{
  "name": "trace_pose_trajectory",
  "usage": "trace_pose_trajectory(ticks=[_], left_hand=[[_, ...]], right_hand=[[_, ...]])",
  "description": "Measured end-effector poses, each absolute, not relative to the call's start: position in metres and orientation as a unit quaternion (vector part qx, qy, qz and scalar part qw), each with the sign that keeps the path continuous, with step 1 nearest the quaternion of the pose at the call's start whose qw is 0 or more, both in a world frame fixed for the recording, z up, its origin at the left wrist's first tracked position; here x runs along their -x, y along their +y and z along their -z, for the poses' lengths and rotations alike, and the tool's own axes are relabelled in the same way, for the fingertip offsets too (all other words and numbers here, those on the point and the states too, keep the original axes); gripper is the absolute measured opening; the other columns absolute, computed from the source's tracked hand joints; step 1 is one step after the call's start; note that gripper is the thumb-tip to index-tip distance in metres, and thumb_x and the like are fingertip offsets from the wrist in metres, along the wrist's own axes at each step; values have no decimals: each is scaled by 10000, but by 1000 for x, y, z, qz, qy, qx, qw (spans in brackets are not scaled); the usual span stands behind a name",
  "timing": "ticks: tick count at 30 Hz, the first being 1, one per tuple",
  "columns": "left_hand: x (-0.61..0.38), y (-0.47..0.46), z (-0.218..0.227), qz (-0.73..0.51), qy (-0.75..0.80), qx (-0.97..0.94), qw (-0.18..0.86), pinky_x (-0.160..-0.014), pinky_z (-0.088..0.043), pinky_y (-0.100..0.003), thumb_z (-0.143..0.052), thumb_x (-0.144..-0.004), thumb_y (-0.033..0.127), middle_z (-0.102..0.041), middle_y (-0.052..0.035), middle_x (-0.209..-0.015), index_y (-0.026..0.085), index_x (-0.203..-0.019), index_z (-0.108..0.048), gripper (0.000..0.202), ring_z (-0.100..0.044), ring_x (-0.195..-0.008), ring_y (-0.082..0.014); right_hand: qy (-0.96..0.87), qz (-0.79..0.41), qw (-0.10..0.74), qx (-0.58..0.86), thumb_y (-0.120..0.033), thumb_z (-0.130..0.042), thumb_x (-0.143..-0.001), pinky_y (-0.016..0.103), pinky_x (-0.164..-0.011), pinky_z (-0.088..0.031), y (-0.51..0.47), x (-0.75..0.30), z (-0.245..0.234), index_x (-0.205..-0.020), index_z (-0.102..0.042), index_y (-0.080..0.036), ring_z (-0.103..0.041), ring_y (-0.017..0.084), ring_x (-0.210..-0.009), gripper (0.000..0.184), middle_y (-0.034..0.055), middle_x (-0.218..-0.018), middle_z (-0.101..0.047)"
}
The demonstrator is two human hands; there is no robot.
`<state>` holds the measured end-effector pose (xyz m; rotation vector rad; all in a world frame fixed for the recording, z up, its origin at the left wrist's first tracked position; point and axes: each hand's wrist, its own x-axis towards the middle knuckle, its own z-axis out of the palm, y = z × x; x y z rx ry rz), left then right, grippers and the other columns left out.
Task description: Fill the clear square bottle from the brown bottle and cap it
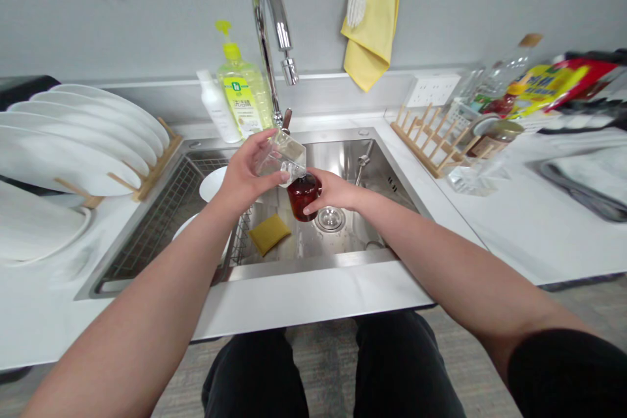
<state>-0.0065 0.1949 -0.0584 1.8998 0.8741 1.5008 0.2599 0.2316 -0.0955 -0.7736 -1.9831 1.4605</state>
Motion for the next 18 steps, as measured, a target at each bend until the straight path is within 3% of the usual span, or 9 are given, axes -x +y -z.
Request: trace_pose_trajectory(ticks=[6,9,14,18], left_hand=[[10,204,68,-579,325,-671,330,-997,-690,-401,-1157,-658,445,-757,-39,-1211,357,-1499,-638,992,-808,-1108,-254],[10,202,67,-572,334,-661,353,-1009,-684,-418,-1142,-679,433,-765,-33,-1178,339,-1492,-644,958,-807,-1121,-266],[11,203,71,-583,335,-619,406,-967,-687,-435,-1140,-641,399,-805,-54,-1238,305,-1327,-690,826,-807,-1144,-284],[12,209,78,-600,318,-579,452,-1051,-650,-458,-1104,-682,367,-824,-45,-1246,281,-1233,-668,708,-802,-1178,-263]], right_hand=[[-715,-553,312,293,-261,-1116,-525,566,-1245,-593,239,-265,96,-1328,-706,-242,-790,365,-1288,903,73,-1332,-845],[-709,-556,312,302,-247,-1110,-535,583,-1253,-591,239,-268,93,-1325,-703,-245,-789,370,-1293,889,70,-1321,-848],[-702,-553,319,314,-259,-1114,-529,611,-1283,-570,237,-275,85,-1277,-711,-249,-779,388,-1327,850,79,-1338,-846],[-692,-548,346,319,-292,-1119,-526,638,-1288,-558,238,-281,82,-1308,-703,-236,-778,395,-1339,888,100,-1353,-840]])
